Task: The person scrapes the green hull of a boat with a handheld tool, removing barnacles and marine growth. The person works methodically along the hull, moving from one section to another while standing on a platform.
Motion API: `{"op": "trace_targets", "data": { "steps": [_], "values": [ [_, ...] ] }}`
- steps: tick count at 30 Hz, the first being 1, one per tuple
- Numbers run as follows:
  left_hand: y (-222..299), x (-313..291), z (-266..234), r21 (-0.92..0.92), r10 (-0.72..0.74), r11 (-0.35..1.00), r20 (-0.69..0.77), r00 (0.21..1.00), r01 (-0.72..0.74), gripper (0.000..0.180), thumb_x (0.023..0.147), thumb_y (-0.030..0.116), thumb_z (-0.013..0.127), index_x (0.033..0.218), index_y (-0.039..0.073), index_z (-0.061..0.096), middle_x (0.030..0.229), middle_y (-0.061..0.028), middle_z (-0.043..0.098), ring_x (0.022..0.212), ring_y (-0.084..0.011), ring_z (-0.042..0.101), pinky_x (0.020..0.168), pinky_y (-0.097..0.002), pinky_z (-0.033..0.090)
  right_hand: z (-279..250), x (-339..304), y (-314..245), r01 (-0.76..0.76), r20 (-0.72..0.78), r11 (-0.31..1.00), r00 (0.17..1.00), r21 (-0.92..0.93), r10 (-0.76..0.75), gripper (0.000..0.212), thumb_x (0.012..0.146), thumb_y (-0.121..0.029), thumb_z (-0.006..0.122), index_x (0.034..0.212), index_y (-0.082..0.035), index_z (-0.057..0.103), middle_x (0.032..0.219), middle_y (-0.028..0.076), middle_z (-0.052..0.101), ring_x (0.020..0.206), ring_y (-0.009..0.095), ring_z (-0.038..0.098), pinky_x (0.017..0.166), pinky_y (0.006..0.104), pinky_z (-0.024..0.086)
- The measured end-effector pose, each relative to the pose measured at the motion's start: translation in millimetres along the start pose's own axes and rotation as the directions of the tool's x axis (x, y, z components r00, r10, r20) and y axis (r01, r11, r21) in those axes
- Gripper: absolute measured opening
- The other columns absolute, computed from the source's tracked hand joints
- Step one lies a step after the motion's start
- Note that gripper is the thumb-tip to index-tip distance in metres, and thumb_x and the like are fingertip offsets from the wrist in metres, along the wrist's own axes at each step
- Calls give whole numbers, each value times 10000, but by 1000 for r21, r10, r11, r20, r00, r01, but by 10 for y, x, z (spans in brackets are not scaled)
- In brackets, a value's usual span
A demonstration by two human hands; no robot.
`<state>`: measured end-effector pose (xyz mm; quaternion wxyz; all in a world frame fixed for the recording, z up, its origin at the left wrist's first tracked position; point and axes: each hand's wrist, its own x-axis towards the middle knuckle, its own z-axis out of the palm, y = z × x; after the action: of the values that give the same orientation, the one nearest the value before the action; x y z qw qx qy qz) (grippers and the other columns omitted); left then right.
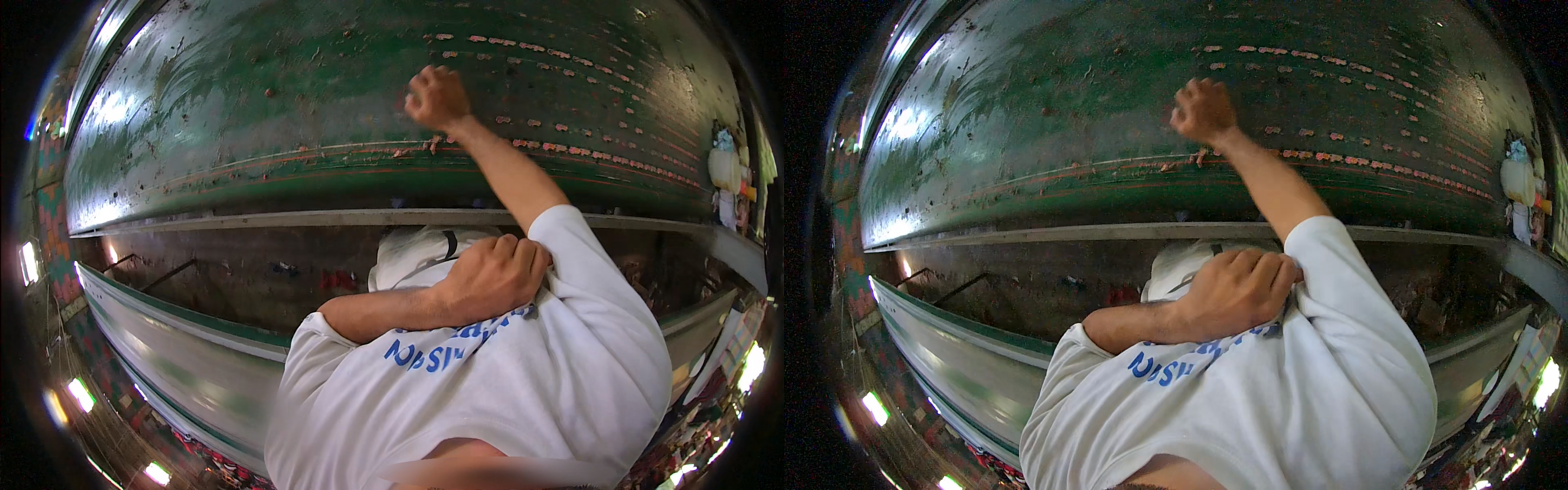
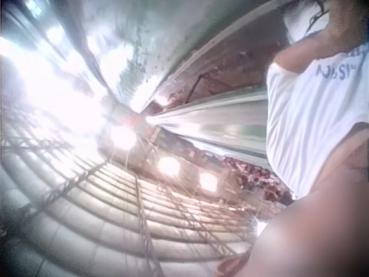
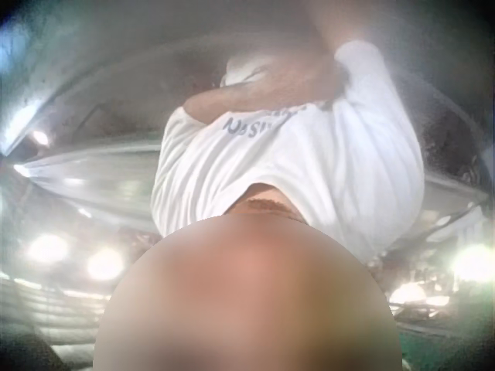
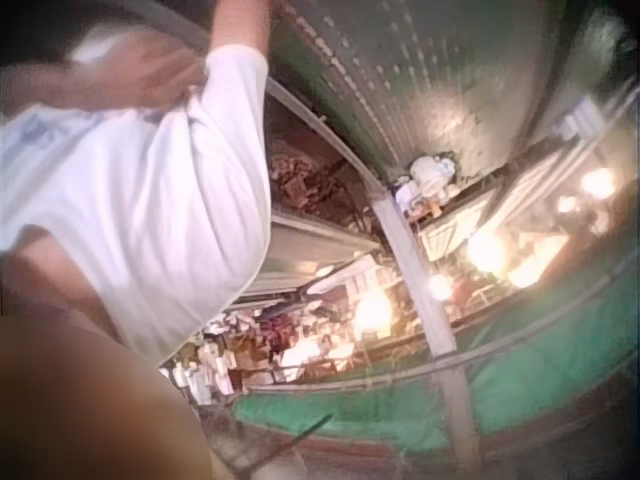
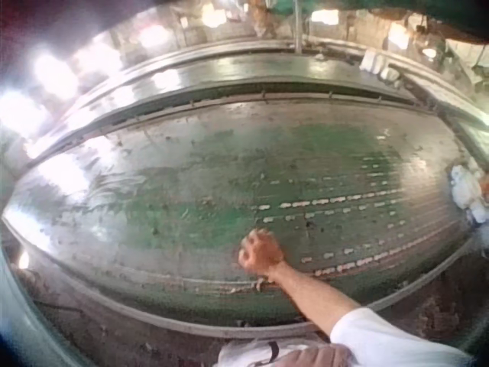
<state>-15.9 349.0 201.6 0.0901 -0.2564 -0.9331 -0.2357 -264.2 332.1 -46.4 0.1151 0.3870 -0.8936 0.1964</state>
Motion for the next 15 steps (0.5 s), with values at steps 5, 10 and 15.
{"op": "trace_targets", "data": {
  "steps": [5, 10, 15],
  "values": [
    [-801, -193, 127, -171, -69, 984, -144, 987, 44, 167, 974, 210, 769, 845, 139, 691, 733, -18, 651, 653, -220, 712, 569, -393, 571, -42, -489, -524, 279, -61, 930, 960, 238, -272, 294, 922, -371, 744, 1072, -119, 713, 1144, 143, 646, 1094, 354, 648, 952, 562, 521],
    [-1956, -1270, 438, -26, -444, 895, -133, 886, 445, 379, 997, 243, 814, 713, 128, 591, 647, -61, 667, 598, -298, 706, 540, -411, 564, -228, -341, 343, 9, -35, 1000, 999, -2, -9, 305, 933, -378, 766, 1091, -129, 689, 1135, 124, 627, 1090, 353, 636, 973, 563, 510],
    [-2247, -1712, 646, -127, -507, 862, -194, 840, 491, 271, 959, 202, 834, 764, 113, 669, 661, -65, 679, 604, -288, 707, 546, -412, 549, 4, -84, 280, -132, -115, 984, 986, -119, 118, 248, 948, -350, 780, 1079, -158, 691, 1139, 83, 621, 1095, 342, 625, 956, 541, 503]
  ]
}}
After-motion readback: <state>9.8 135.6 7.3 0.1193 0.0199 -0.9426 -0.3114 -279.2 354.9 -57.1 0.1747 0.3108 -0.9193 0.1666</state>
